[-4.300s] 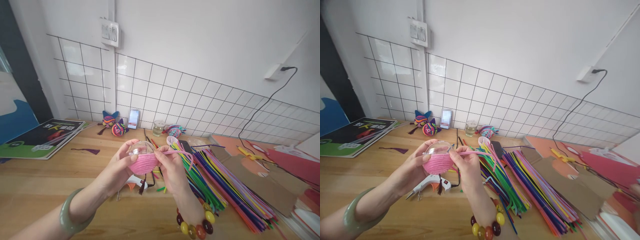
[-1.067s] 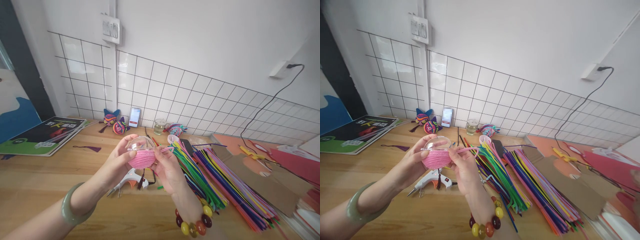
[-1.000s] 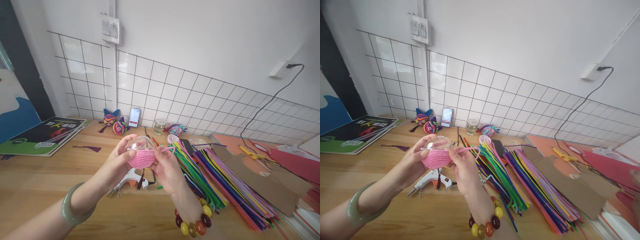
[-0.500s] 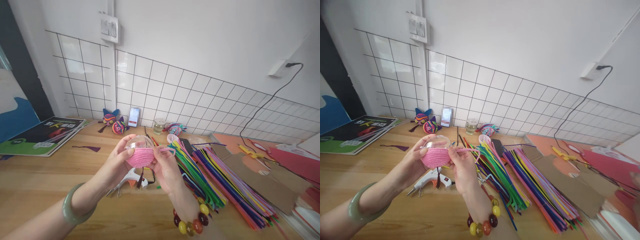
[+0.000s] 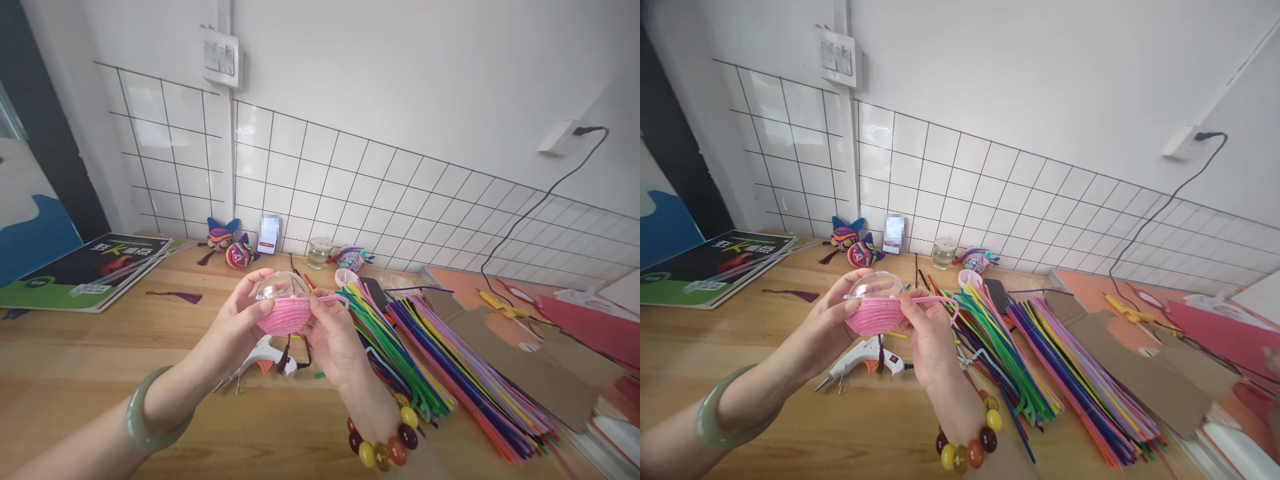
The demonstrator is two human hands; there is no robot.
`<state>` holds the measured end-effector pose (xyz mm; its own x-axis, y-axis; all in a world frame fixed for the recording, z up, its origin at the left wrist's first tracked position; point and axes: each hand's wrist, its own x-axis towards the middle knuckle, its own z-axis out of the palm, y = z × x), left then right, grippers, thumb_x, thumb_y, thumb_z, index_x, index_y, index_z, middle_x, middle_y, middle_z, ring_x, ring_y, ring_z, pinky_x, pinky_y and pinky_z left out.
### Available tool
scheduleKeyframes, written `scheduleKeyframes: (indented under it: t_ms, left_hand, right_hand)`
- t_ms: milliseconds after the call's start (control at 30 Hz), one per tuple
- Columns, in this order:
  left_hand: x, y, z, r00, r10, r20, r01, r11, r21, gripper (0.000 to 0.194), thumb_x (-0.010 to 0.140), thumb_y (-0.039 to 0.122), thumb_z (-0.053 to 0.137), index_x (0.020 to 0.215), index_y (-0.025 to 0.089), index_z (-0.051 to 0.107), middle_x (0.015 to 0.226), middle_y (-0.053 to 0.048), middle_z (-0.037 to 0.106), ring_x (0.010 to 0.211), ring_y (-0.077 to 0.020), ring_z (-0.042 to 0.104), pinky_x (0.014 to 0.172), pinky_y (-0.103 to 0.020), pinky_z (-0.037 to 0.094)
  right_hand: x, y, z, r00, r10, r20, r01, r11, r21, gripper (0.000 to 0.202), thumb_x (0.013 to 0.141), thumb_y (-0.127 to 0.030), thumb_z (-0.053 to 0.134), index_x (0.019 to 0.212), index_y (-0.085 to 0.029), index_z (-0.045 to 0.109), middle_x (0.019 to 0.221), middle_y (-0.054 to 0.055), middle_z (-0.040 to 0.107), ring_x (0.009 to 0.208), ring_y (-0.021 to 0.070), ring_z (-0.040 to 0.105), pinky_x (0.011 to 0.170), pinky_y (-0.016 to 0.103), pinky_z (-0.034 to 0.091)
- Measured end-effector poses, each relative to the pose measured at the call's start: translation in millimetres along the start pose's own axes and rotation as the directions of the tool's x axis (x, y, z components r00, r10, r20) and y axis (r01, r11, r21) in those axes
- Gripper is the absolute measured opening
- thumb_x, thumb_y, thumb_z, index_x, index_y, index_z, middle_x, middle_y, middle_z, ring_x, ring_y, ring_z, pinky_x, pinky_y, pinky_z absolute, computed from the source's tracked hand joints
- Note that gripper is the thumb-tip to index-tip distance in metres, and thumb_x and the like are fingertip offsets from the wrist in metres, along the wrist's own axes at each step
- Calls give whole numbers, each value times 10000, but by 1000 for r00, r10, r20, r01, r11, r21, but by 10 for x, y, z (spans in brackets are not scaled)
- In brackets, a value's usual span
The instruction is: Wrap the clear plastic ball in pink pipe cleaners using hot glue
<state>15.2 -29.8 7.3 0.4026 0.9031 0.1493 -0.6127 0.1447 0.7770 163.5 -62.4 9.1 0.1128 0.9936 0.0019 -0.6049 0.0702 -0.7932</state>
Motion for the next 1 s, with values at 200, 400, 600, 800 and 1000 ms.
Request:
scheduleKeyframes:
  t_ms: [200, 400, 600, 800, 1000]
  left_hand:
    - [-10, -10, -19, 1000, 7, 20, -7, 1000, -8, 445, 736, 265, 799, 1129, 256, 591, 1121, -66, 702, 907, -213, 676, 751, -313, 546]
    - [-18, -6, -5, 1000, 17, 23, -17, 1000, -14, 433, 724, 269, 811, 1100, 257, 595, 1057, -43, 703, 853, -192, 667, 713, -289, 537]
    - [-8, 19, -7, 998, 42, 40, -42, 999, 22, 474, 721, 292, 814, 1132, 251, 581, 1158, -75, 682, 943, -223, 669, 750, -309, 544]
    - [-5, 53, -10, 994, 60, 95, -64, 997, 40, 464, 732, 306, 806, 1140, 255, 591, 1111, -63, 697, 931, -217, 670, 752, -297, 533]
    - [1, 47, -15, 990, 63, 125, -64, 998, 8, 433, 754, 282, 786, 1143, 260, 597, 1101, -59, 698, 911, -211, 673, 749, -297, 533]
  right_hand:
    - [0, -4, 0, 1000, -6, -12, 6, 1000, -11, 400, 563, -377, 914, 769, -206, 618, 756, -26, 674, 676, 114, 585, 612, 222, 450]
    - [10, 2, -5, 1000, -12, -17, 12, 999, -42, 427, 595, -411, 894, 842, -211, 609, 847, -6, 694, 736, 122, 611, 638, 221, 468]
    - [-3, -13, -6, 1000, 16, 18, -15, 999, -46, 449, 635, -408, 874, 931, -223, 592, 886, 2, 701, 768, 142, 629, 662, 250, 481]
    - [-22, -18, -1, 994, 61, 95, -57, 997, -49, 422, 684, -433, 841, 971, -231, 606, 905, -5, 701, 773, 144, 644, 677, 257, 485]
    - [-30, -4, 17, 984, 38, 172, -24, 996, -82, 347, 744, -474, 781, 950, -218, 670, 946, 22, 719, 786, 163, 661, 699, 280, 506]
